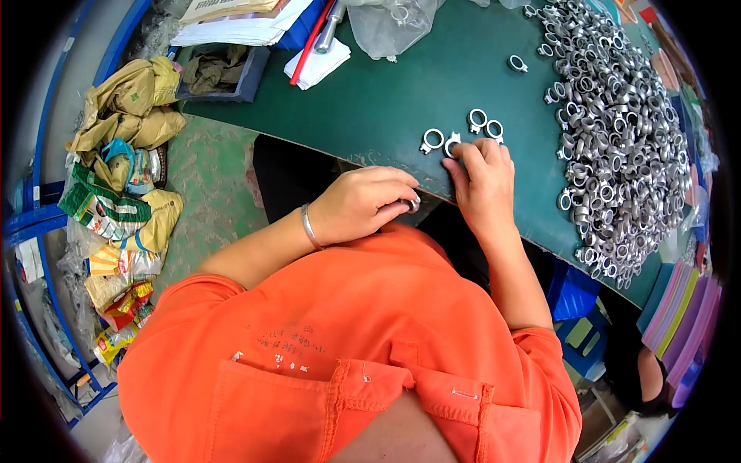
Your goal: The person takes small silver metal rings and inserts smaller metal parts into them by hand, repeating this action with several components and placing the finished items on a green workbench.
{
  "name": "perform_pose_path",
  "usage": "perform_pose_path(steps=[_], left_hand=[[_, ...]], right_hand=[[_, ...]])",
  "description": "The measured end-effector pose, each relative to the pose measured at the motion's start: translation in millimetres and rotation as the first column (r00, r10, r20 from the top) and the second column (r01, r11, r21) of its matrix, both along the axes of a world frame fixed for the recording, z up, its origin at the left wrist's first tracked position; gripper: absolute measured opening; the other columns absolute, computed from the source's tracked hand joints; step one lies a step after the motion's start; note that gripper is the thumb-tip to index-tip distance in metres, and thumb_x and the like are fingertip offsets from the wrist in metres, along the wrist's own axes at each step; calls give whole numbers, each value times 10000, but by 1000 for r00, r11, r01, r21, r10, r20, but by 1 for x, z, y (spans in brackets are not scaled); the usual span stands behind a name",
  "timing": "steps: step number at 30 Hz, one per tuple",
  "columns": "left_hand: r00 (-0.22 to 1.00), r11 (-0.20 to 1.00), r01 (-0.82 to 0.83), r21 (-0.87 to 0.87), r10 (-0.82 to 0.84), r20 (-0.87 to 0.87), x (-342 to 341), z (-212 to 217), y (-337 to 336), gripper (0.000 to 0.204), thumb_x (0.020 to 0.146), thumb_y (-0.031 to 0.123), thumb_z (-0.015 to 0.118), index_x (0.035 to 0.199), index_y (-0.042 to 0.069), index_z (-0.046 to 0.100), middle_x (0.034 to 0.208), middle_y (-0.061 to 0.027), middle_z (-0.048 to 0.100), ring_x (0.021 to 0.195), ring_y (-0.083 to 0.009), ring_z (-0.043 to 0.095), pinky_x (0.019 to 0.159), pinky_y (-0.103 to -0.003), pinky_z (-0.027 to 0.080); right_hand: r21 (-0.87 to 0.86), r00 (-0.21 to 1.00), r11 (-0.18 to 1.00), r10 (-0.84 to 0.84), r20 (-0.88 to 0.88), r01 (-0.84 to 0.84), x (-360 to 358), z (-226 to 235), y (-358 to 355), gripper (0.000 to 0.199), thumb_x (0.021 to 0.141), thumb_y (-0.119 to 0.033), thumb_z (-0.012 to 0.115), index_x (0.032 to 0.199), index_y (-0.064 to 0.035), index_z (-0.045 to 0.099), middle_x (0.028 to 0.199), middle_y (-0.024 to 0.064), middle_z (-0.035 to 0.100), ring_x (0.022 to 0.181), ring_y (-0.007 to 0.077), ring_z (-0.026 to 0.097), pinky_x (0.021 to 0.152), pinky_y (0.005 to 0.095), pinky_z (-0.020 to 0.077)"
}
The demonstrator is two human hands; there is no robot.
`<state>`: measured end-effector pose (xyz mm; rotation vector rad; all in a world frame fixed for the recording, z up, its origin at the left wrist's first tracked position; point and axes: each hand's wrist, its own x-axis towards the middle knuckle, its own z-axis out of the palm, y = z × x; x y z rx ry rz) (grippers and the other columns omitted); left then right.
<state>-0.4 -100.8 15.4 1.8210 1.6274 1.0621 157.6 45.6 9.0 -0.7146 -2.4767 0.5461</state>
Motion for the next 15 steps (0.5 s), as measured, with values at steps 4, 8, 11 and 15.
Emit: perform_pose_path(steps=[4, 8, 11, 15], left_hand=[[992, 995, -73, -68, 79, 98, -1, 8, 5, 137, 770, 34, 700, 901, 15, 662, 956, -103, 656, 859, -226, 639, 762, -296, 521], [870, 982, -111, -152, 170, 464, 7, 7, 15, 111, 800, 45, 701, 894, -1, 665, 885, -73, 636, 720, -123, 599, 644, -233, 478], [734, 984, -123, -130, 178, 655, 12, 12, 20, 103, 792, 50, 717, 858, -8, 663, 856, -48, 626, 654, -76, 563, 574, -206, 440], [865, 997, -74, -18, 73, 497, 12, 15, 20, 95, 788, 42, 717, 848, -4, 660, 823, -37, 617, 641, -80, 554, 569, -217, 440]], right_hand=[[-349, 989, 934, 26, -149, -78, 6, 2, 1, 119, 770, -13, 679, 874, -35, 626, 866, 89, 591, 785, 251, 568, 712, 342, 461], [-582, 912, 753, 60, -406, -308, 11, 4, -10, 122, 774, 35, 673, 871, -13, 617, 941, 99, 635, 803, 211, 623, 696, 273, 503], [-378, 873, 834, 227, -431, -403, 11, 16, -18, 145, 752, 81, 665, 838, -24, 611, 997, 122, 635, 867, 232, 628, 723, 294, 511], [-691, 775, 531, -97, -624, -490, 14, 9, -26, 146, 851, 99, 552, 958, 0, 557, 958, 111, 624, 893, 149, 603, 768, 264, 508]])
